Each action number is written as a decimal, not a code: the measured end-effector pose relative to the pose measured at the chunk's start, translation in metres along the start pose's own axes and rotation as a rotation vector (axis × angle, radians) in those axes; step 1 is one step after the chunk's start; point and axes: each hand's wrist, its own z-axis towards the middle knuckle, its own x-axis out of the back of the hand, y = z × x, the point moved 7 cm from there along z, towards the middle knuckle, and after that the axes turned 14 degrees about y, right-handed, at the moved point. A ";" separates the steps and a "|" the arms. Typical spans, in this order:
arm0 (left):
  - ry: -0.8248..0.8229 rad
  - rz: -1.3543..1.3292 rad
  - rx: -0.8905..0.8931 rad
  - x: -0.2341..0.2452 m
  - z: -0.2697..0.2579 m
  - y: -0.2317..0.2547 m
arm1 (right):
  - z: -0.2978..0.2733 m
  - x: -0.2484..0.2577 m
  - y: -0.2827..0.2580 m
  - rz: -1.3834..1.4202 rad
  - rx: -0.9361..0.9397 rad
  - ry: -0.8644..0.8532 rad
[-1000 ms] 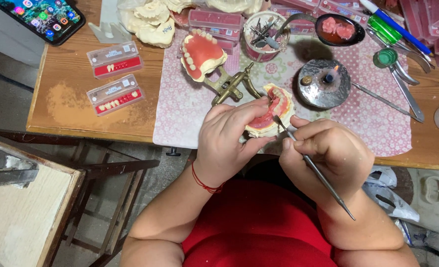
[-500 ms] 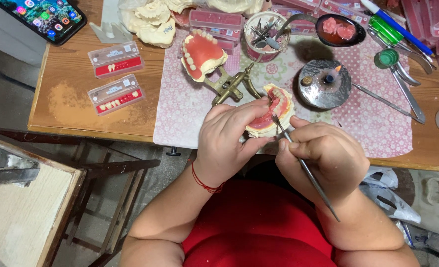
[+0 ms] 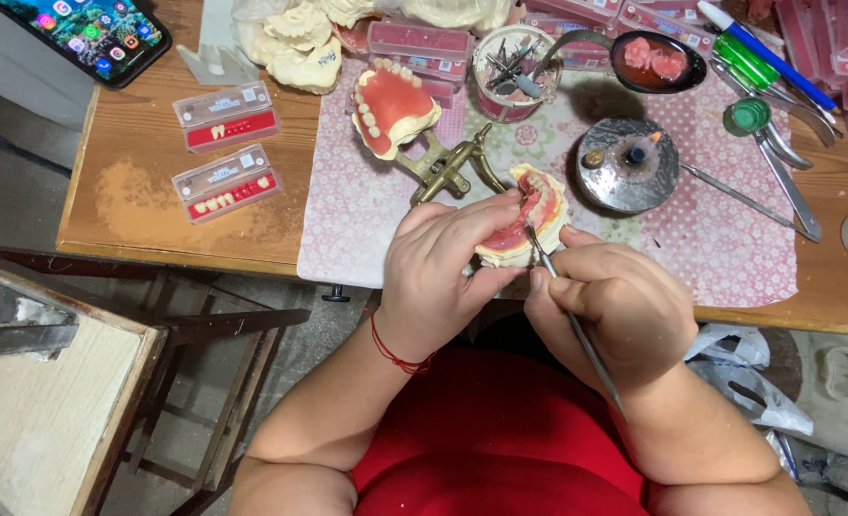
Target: Applying and shaping material on a dental model using a specialized tool
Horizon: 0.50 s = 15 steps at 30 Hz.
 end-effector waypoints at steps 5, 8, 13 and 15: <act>0.015 -0.016 -0.025 0.000 -0.001 0.000 | -0.008 -0.003 0.002 -0.037 0.027 -0.005; 0.019 -0.022 -0.029 0.000 -0.001 -0.001 | -0.006 -0.003 0.000 0.005 0.042 0.014; 0.030 -0.022 -0.044 0.001 -0.001 0.001 | 0.000 -0.004 -0.006 0.040 0.043 0.023; 0.021 -0.021 -0.038 0.001 0.000 0.000 | 0.004 -0.010 -0.007 0.060 0.020 -0.042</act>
